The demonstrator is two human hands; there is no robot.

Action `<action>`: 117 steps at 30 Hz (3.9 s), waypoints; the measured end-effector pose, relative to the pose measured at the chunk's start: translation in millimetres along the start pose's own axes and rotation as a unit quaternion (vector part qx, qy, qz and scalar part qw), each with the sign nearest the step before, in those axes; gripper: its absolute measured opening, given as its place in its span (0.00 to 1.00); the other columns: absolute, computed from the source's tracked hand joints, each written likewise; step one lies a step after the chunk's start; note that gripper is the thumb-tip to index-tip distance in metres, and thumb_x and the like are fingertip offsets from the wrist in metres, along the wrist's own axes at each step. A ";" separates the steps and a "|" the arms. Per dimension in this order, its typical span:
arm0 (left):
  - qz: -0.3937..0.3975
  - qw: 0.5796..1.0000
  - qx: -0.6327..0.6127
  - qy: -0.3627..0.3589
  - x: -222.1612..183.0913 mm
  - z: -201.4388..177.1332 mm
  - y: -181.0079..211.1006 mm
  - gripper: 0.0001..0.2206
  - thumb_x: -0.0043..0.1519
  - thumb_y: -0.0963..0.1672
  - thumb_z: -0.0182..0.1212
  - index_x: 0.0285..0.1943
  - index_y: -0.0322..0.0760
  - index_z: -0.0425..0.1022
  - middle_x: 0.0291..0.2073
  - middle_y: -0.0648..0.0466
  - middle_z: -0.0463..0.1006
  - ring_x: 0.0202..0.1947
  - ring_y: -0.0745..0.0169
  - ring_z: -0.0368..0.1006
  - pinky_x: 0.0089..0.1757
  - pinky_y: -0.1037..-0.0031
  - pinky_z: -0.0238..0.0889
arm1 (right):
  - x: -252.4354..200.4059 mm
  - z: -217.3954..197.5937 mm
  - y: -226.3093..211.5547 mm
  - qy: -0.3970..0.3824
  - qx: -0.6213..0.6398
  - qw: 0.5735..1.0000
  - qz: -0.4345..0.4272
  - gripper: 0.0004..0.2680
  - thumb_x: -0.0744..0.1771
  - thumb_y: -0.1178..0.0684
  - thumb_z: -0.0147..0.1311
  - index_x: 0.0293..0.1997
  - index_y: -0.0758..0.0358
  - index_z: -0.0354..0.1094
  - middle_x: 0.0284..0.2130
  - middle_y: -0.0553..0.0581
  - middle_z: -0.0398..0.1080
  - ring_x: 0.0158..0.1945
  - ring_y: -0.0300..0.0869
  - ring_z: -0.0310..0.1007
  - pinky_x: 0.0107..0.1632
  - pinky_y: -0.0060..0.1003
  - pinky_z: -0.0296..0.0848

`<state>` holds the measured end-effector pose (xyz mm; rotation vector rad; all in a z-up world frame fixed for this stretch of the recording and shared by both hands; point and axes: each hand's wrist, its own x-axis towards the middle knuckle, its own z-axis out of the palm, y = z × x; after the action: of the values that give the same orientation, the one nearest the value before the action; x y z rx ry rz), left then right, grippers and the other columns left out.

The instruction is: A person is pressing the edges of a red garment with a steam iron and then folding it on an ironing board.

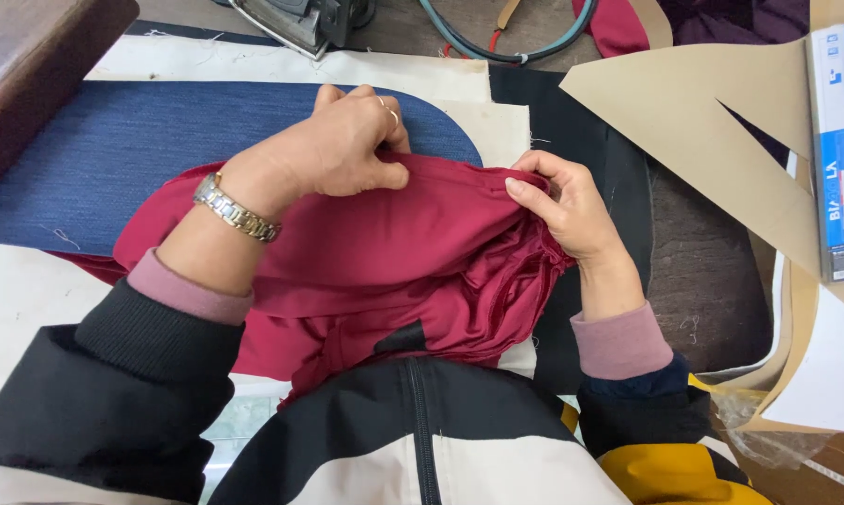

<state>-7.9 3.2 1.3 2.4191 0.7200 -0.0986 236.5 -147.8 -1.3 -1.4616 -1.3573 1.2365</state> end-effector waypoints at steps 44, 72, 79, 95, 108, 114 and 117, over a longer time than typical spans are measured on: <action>-0.080 0.903 0.206 0.367 -76.2 49.0 43.5 0.08 0.56 0.45 0.60 0.42 0.42 0.76 0.37 0.55 0.69 0.42 0.54 0.66 0.40 0.66 0.58 | 6.5 8.0 10.0 0.062 0.024 0.997 0.041 0.04 0.65 0.57 0.58 0.38 0.65 0.72 0.24 0.51 0.67 0.32 0.32 0.64 0.39 0.26 0.66; -0.183 0.948 -0.021 0.259 -24.7 27.9 46.6 0.10 0.45 0.45 0.69 0.30 0.44 0.71 0.30 0.55 0.67 0.38 0.51 0.65 0.38 0.62 0.54 | 7.9 9.0 8.6 0.058 0.026 0.997 0.050 0.04 0.65 0.56 0.59 0.38 0.64 0.73 0.23 0.51 0.68 0.31 0.32 0.65 0.38 0.25 0.66; -0.186 0.938 0.019 0.293 -44.6 20.5 28.1 0.08 0.46 0.41 0.66 0.30 0.45 0.71 0.31 0.55 0.68 0.39 0.49 0.66 0.40 0.60 0.58 | 9.9 5.6 18.7 0.060 0.026 0.997 0.046 0.04 0.65 0.56 0.59 0.38 0.64 0.73 0.23 0.50 0.67 0.31 0.32 0.64 0.38 0.25 0.66; -0.198 0.875 0.207 0.391 -84.7 18.8 20.0 0.12 0.46 0.40 0.56 0.39 0.45 0.75 0.35 0.51 0.68 0.36 0.46 0.63 0.36 0.58 0.52 | 6.5 2.5 3.8 0.011 0.010 0.997 0.080 0.05 0.66 0.52 0.53 0.36 0.61 0.68 0.32 0.49 0.69 0.36 0.33 0.66 0.42 0.25 0.66; -0.037 0.936 0.167 0.307 -101.2 70.4 75.2 0.22 0.62 0.46 0.55 0.65 0.33 0.65 0.65 0.47 0.65 0.65 0.52 0.61 0.63 0.56 0.45 | 7.4 3.2 4.0 0.027 -0.037 0.995 0.085 0.04 0.66 0.53 0.55 0.37 0.60 0.69 0.32 0.48 0.69 0.36 0.33 0.66 0.41 0.25 0.66; -0.102 0.914 0.188 0.345 -131.1 52.1 41.6 0.17 0.61 0.44 0.54 0.57 0.31 0.72 0.55 0.48 0.73 0.60 0.54 0.66 0.60 0.58 0.49 | 9.9 6.9 12.4 0.068 -0.023 0.996 0.052 0.04 0.65 0.57 0.60 0.39 0.65 0.73 0.25 0.52 0.68 0.32 0.33 0.64 0.38 0.28 0.67; -0.131 0.895 0.174 0.390 -142.2 30.5 31.4 0.11 0.57 0.41 0.62 0.49 0.39 0.78 0.44 0.54 0.74 0.46 0.52 0.70 0.46 0.63 0.59 | 7.9 7.0 10.8 0.081 -0.024 0.996 0.030 0.04 0.65 0.58 0.59 0.40 0.64 0.72 0.27 0.51 0.68 0.34 0.33 0.64 0.42 0.29 0.68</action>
<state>-109.6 -102.5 26.3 2.6625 1.4878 0.7408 232.0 -141.8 -14.4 -1.6110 -1.2497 1.1024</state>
